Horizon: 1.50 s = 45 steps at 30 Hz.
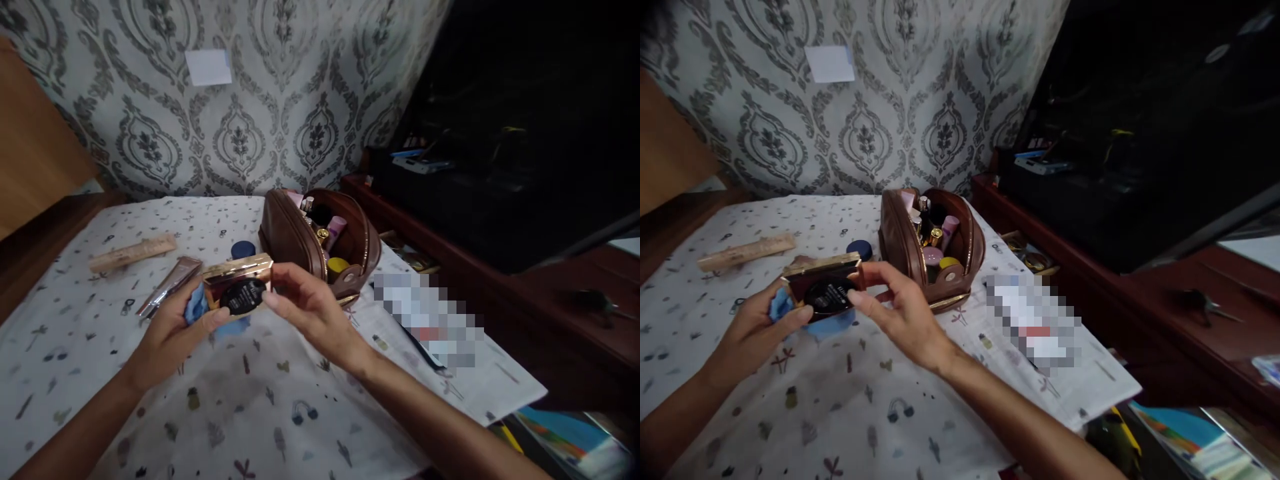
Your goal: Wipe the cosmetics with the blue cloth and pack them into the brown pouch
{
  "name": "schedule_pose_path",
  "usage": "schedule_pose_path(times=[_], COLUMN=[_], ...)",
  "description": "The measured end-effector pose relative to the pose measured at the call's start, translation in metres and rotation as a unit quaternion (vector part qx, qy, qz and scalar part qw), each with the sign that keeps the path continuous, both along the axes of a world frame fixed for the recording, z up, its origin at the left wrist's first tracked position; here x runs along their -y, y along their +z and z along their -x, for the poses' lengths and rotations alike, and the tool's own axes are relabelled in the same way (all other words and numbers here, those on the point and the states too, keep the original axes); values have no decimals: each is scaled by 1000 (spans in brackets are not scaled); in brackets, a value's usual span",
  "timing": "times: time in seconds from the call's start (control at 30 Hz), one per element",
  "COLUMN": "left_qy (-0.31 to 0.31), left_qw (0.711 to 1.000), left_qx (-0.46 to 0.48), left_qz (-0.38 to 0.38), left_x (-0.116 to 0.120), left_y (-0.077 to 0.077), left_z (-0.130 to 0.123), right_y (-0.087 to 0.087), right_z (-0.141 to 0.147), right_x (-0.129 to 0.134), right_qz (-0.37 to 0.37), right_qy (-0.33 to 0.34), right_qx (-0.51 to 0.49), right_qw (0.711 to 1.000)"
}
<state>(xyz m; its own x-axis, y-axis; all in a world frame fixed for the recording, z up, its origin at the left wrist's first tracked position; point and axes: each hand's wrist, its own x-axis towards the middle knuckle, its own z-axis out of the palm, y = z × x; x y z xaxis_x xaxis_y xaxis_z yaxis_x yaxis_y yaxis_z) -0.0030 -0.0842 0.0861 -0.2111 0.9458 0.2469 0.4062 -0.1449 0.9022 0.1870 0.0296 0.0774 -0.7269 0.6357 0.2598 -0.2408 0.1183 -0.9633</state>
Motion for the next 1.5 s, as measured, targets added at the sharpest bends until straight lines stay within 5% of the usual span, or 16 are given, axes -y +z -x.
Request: schedule_pose_path(times=[0.2, 0.4, 0.6, 0.77, 0.9, 1.07, 1.3, 1.5], left_qy=[-73, -85, -96, -86, -100, -108, -190, -192], left_qw=[987, 994, 992, 995, 982, 922, 913, 897], left_qx=[142, 63, -6, 17, -154, -372, -360, -396], left_qz=[0, -24, -87, -50, 31, 7, -15, -37], left_x=[-21, -41, -74, -83, -71, -75, -91, -89], left_y=[0, 32, 54, 57, 41, 4, -19, -27], left_z=[-2, -23, -47, -64, -83, -109, -112, -102], right_y=[26, 65, 120, 135, 122, 106, 114, 123], right_z=[-17, -32, -60, -87, -98, -95, -97, -93], right_x=[-21, -32, -56, -81, -97, -121, -138, -140], right_qz=[19, -12, -156, -249, -231, -274, -309, -307], right_qy=[43, -25, -30, -17, -83, -42, -56, -71], right_qx=[-8, -22, 54, 119, 98, 138, 251, 306], right_qw=[999, 999, 986, 961, 965, 951, 916, 899])
